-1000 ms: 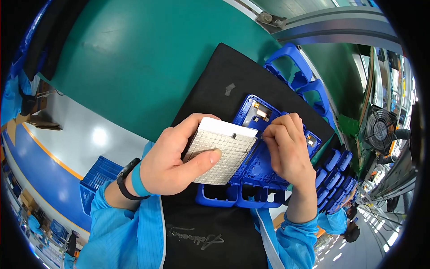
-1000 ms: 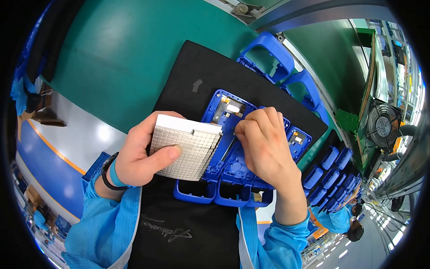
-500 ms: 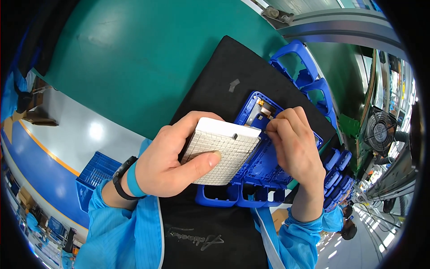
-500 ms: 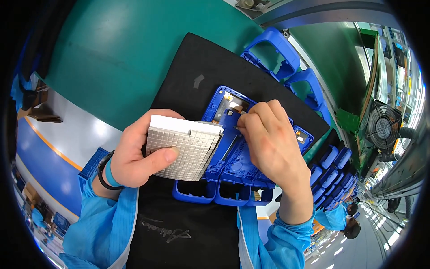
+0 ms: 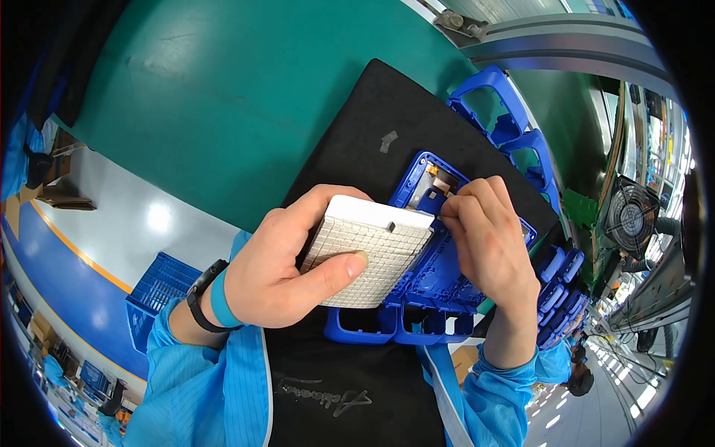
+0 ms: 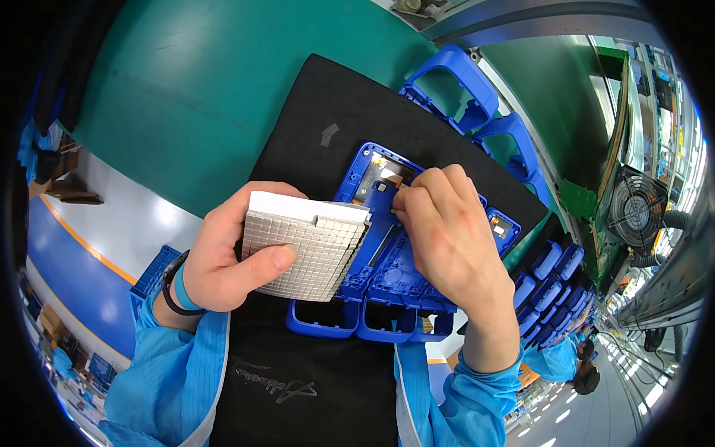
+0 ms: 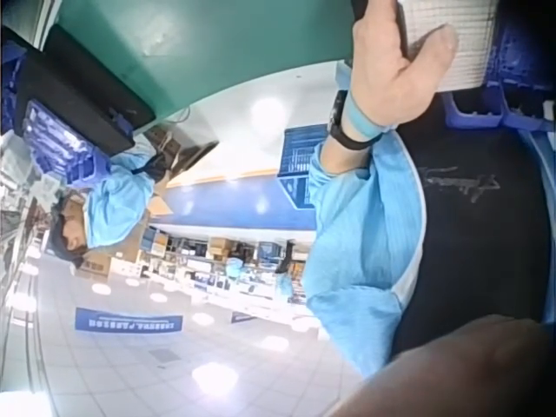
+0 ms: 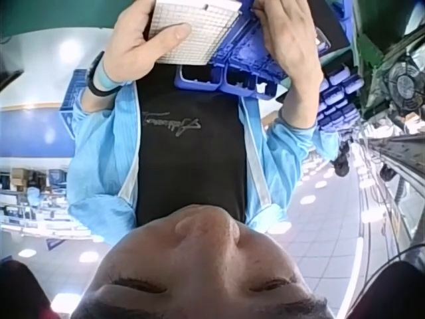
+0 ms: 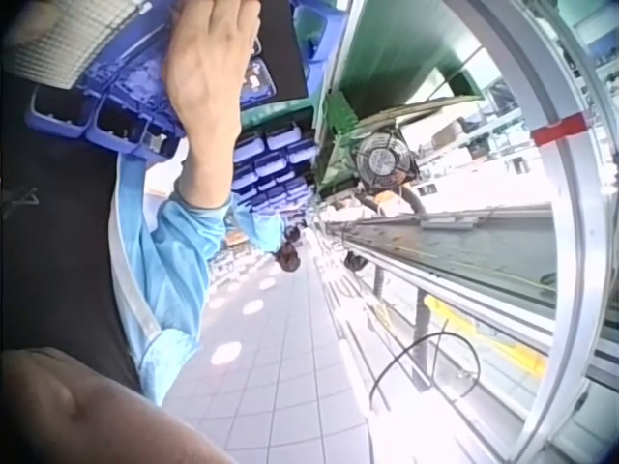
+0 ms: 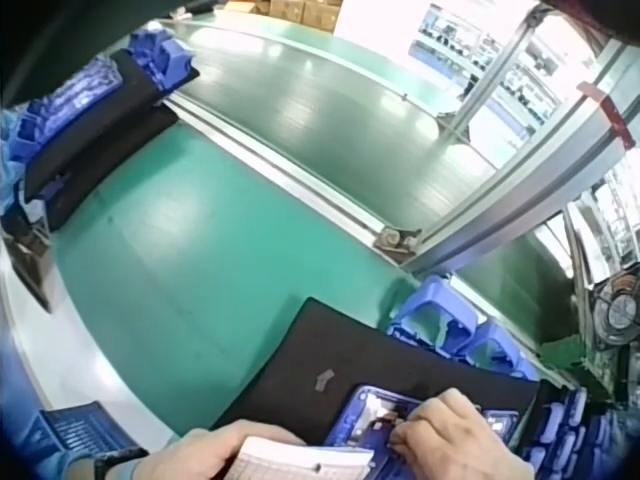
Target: The person assembles small electronic components into plastic electronic housings by hand on a production line.
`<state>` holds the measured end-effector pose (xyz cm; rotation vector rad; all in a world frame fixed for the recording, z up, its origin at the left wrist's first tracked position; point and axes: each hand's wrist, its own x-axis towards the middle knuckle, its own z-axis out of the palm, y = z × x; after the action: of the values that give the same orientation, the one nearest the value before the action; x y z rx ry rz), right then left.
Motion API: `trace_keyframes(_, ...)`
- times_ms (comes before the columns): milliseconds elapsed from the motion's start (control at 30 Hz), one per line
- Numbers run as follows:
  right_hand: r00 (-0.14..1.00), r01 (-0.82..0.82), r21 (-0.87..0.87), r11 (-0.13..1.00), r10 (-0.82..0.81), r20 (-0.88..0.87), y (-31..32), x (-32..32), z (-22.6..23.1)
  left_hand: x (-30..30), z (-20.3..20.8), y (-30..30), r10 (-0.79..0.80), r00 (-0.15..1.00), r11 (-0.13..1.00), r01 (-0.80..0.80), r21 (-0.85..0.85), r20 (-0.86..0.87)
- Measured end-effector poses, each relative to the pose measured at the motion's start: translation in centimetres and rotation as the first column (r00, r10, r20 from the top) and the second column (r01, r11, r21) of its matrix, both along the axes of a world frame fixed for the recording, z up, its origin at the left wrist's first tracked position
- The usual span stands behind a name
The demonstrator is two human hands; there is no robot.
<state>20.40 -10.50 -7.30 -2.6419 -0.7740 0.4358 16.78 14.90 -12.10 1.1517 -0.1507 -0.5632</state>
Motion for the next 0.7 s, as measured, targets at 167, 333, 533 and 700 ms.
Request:
trace_keyframes(167,1.000,0.002,-0.004,1.000,-0.002,0.001,0.00,-0.09,-0.02,-0.10,-0.14,-0.09,0.004,1.000,1.000,-0.004,-0.005,0.007)
trace_keyframes(333,1.000,0.006,-0.007,1.000,-0.006,0.010,0.10,-0.05,0.01,-0.10,-0.03,-0.07,0.007,1.000,1.000,-0.007,-0.007,0.002)
trace_keyframes(533,0.999,0.021,0.000,1.000,-0.021,0.024,0.11,-0.16,-0.05,-0.16,-0.10,-0.10,0.014,1.000,1.000,-0.014,-0.005,0.006)
trace_keyframes(700,0.996,0.085,0.095,0.992,-0.088,0.027,-0.42,-0.32,-0.22,-0.19,-0.09,-0.09,0.015,1.000,1.000,-0.015,-0.005,0.008)
